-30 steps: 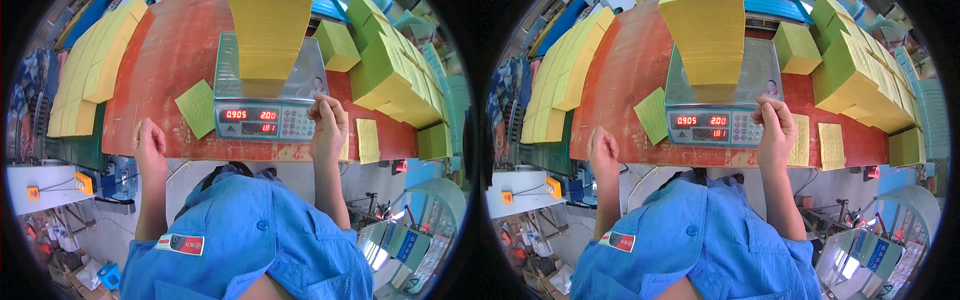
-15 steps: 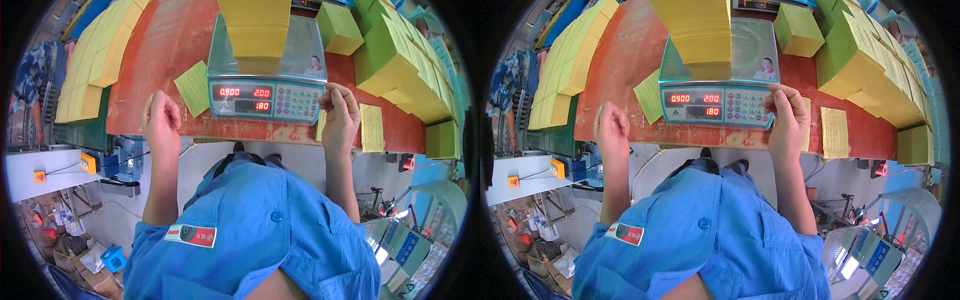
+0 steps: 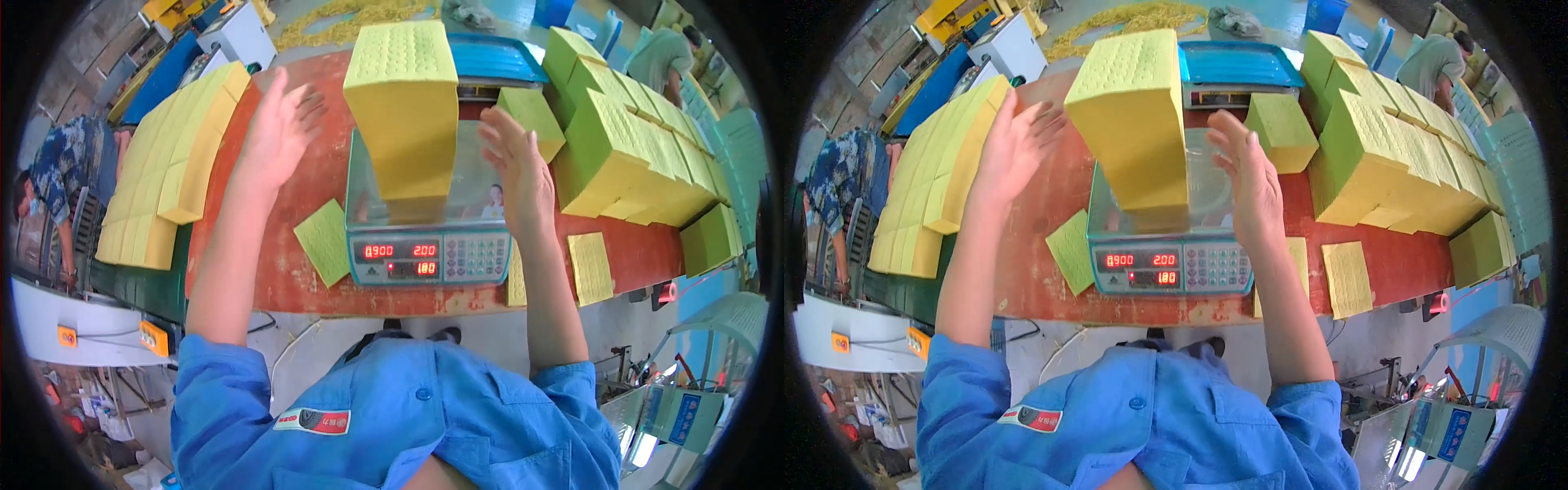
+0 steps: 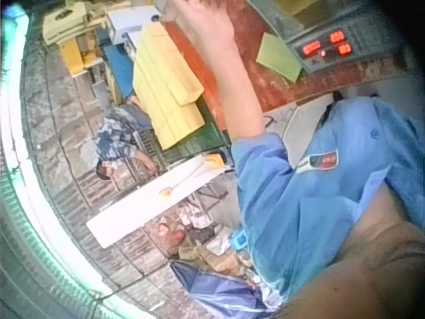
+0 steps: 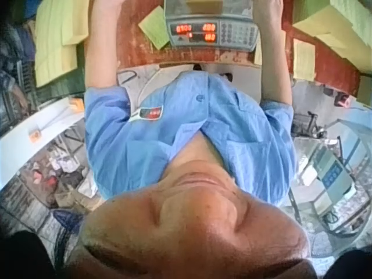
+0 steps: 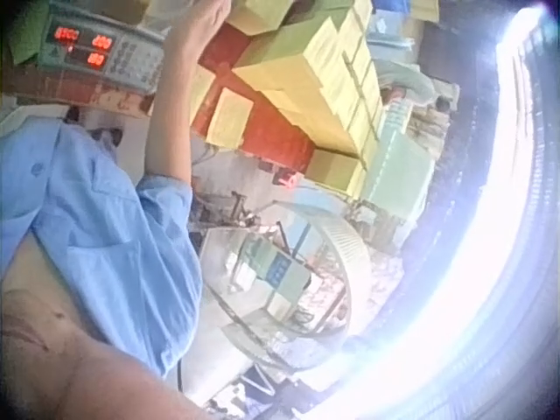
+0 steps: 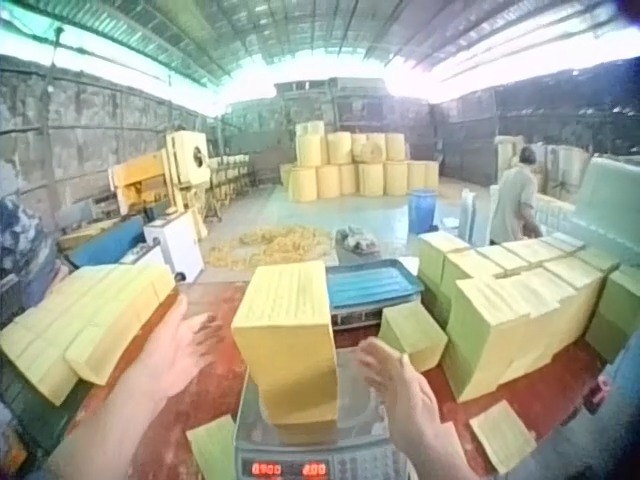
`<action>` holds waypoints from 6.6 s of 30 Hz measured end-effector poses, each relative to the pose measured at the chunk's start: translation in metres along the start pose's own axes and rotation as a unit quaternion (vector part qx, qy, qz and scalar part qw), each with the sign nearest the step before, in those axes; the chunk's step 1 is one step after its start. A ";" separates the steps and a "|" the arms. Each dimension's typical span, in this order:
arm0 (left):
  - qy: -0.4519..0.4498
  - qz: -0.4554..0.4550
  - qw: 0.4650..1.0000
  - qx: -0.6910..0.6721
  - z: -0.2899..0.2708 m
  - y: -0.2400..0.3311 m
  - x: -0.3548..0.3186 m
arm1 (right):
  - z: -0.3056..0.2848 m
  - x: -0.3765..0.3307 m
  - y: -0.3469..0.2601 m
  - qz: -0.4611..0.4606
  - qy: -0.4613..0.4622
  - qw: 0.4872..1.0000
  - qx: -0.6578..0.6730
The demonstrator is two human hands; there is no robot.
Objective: Weighing stacks of yellow paper blocks on a scale and then stacking them on a table or conveyor.
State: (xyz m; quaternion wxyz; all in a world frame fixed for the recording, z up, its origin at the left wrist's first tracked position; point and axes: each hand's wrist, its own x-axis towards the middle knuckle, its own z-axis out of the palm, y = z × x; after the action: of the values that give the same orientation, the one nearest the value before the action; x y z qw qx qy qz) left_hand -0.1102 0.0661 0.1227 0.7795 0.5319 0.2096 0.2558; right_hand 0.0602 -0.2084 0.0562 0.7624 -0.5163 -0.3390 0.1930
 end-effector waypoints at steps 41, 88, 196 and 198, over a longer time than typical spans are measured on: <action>-0.197 -0.158 0.967 0.038 0.078 -0.014 -0.027 | 0.015 -0.020 0.083 0.012 0.157 0.985 -0.075; -0.393 -0.120 0.907 0.095 0.621 -0.334 -0.060 | -0.515 -0.272 -0.048 0.180 0.451 0.850 0.205; 0.316 -0.058 0.783 0.533 -0.570 0.028 0.036 | 0.581 0.103 0.364 0.348 -0.165 0.918 0.092; 0.303 -0.068 0.806 0.503 -0.564 0.030 0.030 | 0.589 0.089 0.357 0.344 -0.161 0.920 0.097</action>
State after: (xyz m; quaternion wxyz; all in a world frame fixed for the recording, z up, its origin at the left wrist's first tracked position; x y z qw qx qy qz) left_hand -0.4297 0.5015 -0.0459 0.3145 0.7294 0.5703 0.2091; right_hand -0.2796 0.3755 -0.1036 0.6306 -0.4866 -0.2382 0.5558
